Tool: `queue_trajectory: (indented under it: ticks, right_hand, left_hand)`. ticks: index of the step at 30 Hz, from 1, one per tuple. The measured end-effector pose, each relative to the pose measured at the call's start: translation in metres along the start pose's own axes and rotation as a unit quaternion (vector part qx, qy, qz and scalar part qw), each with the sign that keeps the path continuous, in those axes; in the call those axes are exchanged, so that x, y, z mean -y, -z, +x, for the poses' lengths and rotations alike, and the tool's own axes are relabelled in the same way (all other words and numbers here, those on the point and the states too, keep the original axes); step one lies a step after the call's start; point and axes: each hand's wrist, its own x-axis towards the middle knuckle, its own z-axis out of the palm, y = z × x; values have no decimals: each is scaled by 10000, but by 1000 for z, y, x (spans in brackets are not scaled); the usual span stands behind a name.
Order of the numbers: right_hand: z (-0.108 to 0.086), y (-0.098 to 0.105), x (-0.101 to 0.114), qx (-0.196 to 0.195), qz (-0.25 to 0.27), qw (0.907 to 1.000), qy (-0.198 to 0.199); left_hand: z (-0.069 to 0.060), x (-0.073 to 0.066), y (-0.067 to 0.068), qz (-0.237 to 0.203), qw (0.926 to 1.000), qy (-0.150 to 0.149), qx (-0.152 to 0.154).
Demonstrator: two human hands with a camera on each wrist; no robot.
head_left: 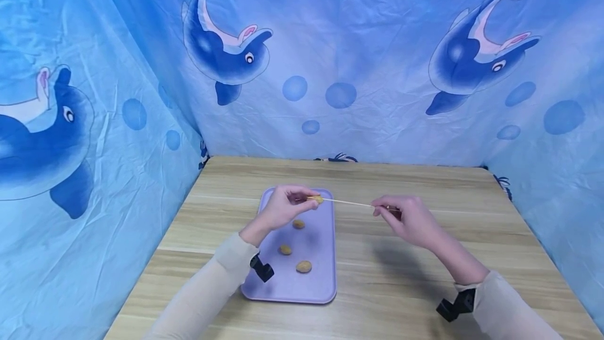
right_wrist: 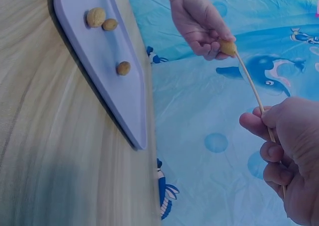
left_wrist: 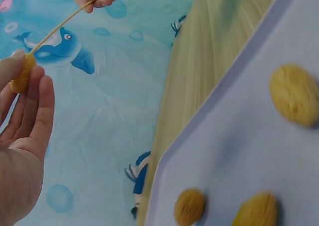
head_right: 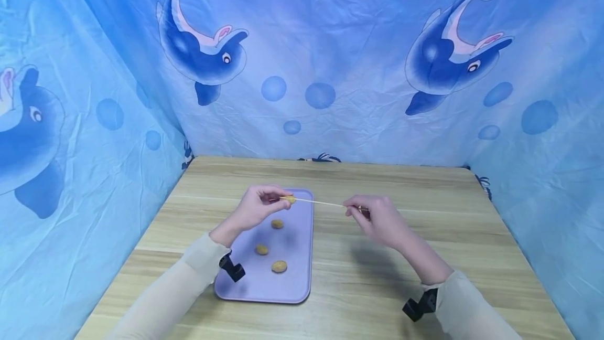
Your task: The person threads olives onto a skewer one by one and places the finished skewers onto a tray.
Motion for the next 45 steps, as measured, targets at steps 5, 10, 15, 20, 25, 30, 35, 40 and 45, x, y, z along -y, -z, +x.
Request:
queue_trajectory:
  ticks: [5, 10, 15, 20, 25, 30, 35, 40, 45]
  right_hand:
    - [2, 3, 3, 49, -60, 10000, 37]
    - [2, 3, 3, 113, -7, 9999, 44]
    - [3, 2, 2, 142, -29, 9999, 74]
    - [3, 1, 4, 91, -49, 9999, 103]
    - [3, -3, 4, 16, -52, 9998, 214]
    - [3, -4, 4, 7, -46, 9998, 185]
    - [5, -4, 6, 11, -137, 9998, 140]
    - [6, -5, 8, -25, -201, 9996, 184]
    - [6, -6, 8, 16, -159, 9998, 147]
  left_hand:
    - [1, 4, -1, -424, 9991, 62, -63]
    - [3, 6, -2, -449, 9988, 194, -34]
    - [4, 6, -3, -513, 9984, 213, 42]
    - [4, 9, -5, -641, 9979, 74, 114]
    - [5, 14, -6, -699, 9975, 42, 98]
    - [6, 16, -8, -705, 9974, 109, 109]
    - [6, 17, -9, -767, 9969, 104, 131]
    - [7, 16, -9, -802, 9966, 31, 166]
    - [8, 18, -10, -907, 9956, 14, 218]
